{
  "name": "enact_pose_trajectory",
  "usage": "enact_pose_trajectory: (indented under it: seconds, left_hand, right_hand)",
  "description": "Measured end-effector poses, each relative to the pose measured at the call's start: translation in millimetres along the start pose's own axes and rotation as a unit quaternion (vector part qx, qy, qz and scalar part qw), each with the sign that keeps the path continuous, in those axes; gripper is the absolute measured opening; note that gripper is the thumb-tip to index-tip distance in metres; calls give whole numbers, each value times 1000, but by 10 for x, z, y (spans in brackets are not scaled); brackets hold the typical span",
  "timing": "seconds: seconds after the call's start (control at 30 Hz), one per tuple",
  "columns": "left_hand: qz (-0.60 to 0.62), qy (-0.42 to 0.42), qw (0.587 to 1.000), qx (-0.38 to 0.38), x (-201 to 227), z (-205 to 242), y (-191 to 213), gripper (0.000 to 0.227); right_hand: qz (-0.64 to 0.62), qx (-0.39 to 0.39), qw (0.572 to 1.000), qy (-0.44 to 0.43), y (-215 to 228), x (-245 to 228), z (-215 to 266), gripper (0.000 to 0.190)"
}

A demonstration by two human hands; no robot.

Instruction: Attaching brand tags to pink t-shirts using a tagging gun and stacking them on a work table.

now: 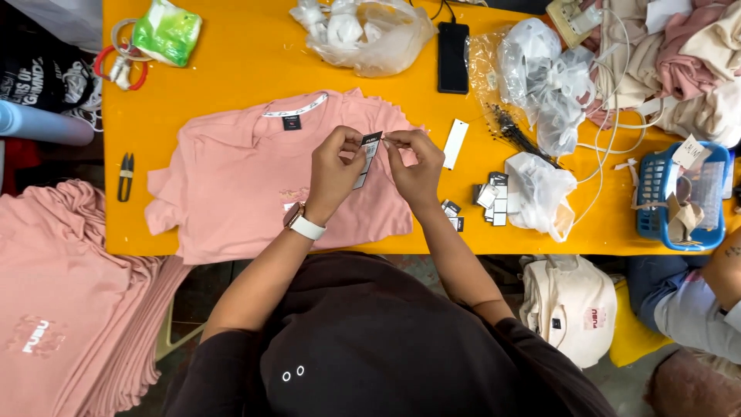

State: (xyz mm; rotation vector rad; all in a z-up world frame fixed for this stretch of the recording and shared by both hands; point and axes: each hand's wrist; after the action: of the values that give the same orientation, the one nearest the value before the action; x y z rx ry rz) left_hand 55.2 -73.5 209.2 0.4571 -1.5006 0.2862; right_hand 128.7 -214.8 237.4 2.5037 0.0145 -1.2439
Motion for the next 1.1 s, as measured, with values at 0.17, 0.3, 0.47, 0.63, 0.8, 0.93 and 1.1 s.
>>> enact_pose_trajectory:
  seconds: [0.17, 0.3, 0.47, 0.63, 0.8, 0.93, 1.1]
  left_hand:
    - [0, -27, 1000, 4, 6, -9, 325, 21]
    - [-25, -54, 998, 7, -3, -1, 544, 22]
    - [-414, -319, 852, 9, -771, 11, 773, 8]
    - [-480, -347, 805, -19, -1506, 220, 792, 8]
    - [-262, 45, 953, -144, -1342, 48, 1017, 19]
    - [-168, 136, 975, -62, -1615, -203, 1199, 28]
    - [-388, 6, 921, -36, -1797, -548, 1278, 32]
  right_hand:
    - [12, -4, 1000, 5, -349, -153, 19, 24]
    - [24, -10, 1000, 14, -629, -248, 47, 23]
    - [-111, -161, 924, -330, -968, 203, 364, 21]
    - [-254, -207, 745, -581, -1163, 1036, 926, 21]
    - [-176, -116, 817, -537, -1587, 1667, 621, 13]
    - [-62, -109, 924, -362, -1901, 1822, 251, 14]
    - [6, -170, 940, -295, -2036, 1679, 191, 11]
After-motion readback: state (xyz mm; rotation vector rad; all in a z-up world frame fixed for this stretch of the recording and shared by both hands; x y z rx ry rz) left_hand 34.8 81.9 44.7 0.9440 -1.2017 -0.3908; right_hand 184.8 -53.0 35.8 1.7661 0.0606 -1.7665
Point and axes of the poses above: each hand's wrist, its own z-axis away from the middle knuckle, its own y-axis out of the back of the hand, x = y × z, and after that the axes turned 3 degrees about y, right-handed
